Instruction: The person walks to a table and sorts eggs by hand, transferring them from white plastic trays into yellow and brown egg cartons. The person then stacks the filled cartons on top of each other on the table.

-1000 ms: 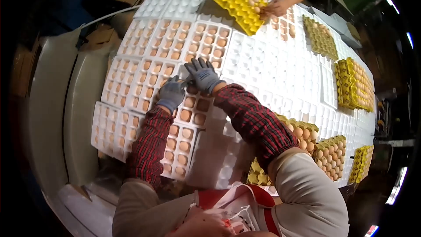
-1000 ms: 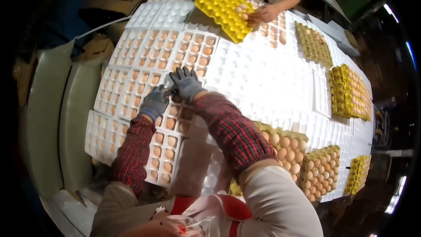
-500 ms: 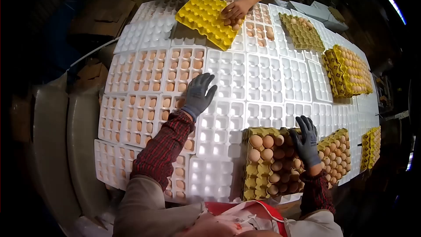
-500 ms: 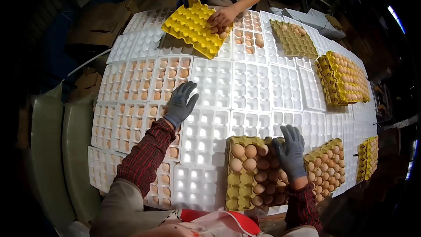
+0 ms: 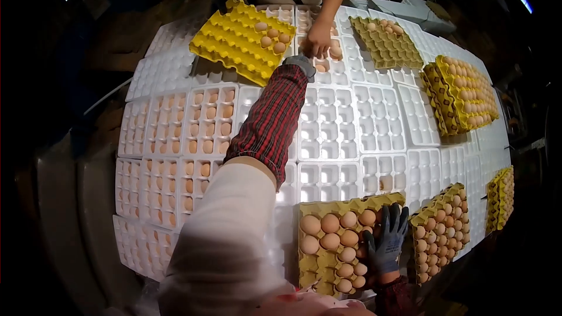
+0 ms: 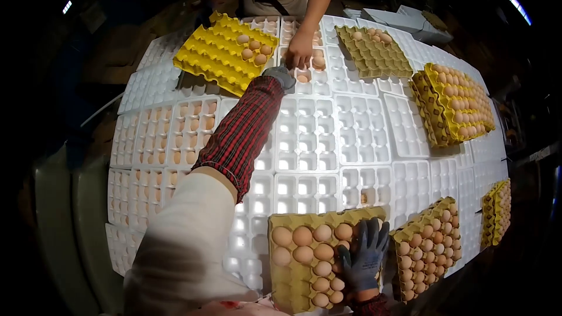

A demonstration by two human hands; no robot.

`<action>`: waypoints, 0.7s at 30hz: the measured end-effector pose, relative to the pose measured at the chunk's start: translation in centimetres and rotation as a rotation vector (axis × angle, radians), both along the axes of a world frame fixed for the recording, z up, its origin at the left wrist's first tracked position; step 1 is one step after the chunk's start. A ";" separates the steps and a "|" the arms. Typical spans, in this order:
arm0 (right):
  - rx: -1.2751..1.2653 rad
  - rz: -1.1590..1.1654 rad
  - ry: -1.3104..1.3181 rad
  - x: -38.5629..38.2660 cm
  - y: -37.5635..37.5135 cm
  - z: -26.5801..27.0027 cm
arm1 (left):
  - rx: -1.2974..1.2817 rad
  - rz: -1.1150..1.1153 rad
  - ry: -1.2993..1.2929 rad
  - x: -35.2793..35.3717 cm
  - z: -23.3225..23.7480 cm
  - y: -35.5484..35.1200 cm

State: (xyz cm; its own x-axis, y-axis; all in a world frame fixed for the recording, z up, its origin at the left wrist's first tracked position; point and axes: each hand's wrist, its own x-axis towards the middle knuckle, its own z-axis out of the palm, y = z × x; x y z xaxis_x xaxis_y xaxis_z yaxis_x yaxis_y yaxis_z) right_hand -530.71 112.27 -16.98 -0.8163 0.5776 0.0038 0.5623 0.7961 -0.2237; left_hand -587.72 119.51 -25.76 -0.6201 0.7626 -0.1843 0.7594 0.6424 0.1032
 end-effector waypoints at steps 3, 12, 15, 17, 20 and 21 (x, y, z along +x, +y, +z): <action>-0.005 -0.007 0.010 -0.2 0.1 -0.2 | -0.111 0.000 -0.070 0.8 3.2 0.1; 0.019 -0.001 0.096 0.4 0.4 -0.3 | 0.856 -0.246 -0.506 13.2 3.5 -6.7; -0.119 0.025 0.321 1.3 2.1 -0.1 | 0.594 -0.292 -0.846 28.3 12.0 -16.6; -0.353 -0.080 0.522 5.1 2.0 2.3 | 0.437 -0.386 -0.810 34.5 13.8 -21.5; -0.526 -0.191 0.574 12.3 2.0 4.4 | 0.254 -0.435 -0.881 42.2 14.4 -27.1; -0.476 -0.088 0.418 14.5 1.7 4.6 | 0.306 -0.508 -0.772 45.0 13.6 -28.1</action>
State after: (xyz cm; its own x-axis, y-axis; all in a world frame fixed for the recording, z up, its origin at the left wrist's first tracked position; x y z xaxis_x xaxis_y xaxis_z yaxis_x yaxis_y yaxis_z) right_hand -516.20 113.92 -12.37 -0.7512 0.6590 0.0376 0.4098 0.5103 -0.7561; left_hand -542.73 91.44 -12.13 0.0047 0.9885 -0.1512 0.5917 0.1192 0.7973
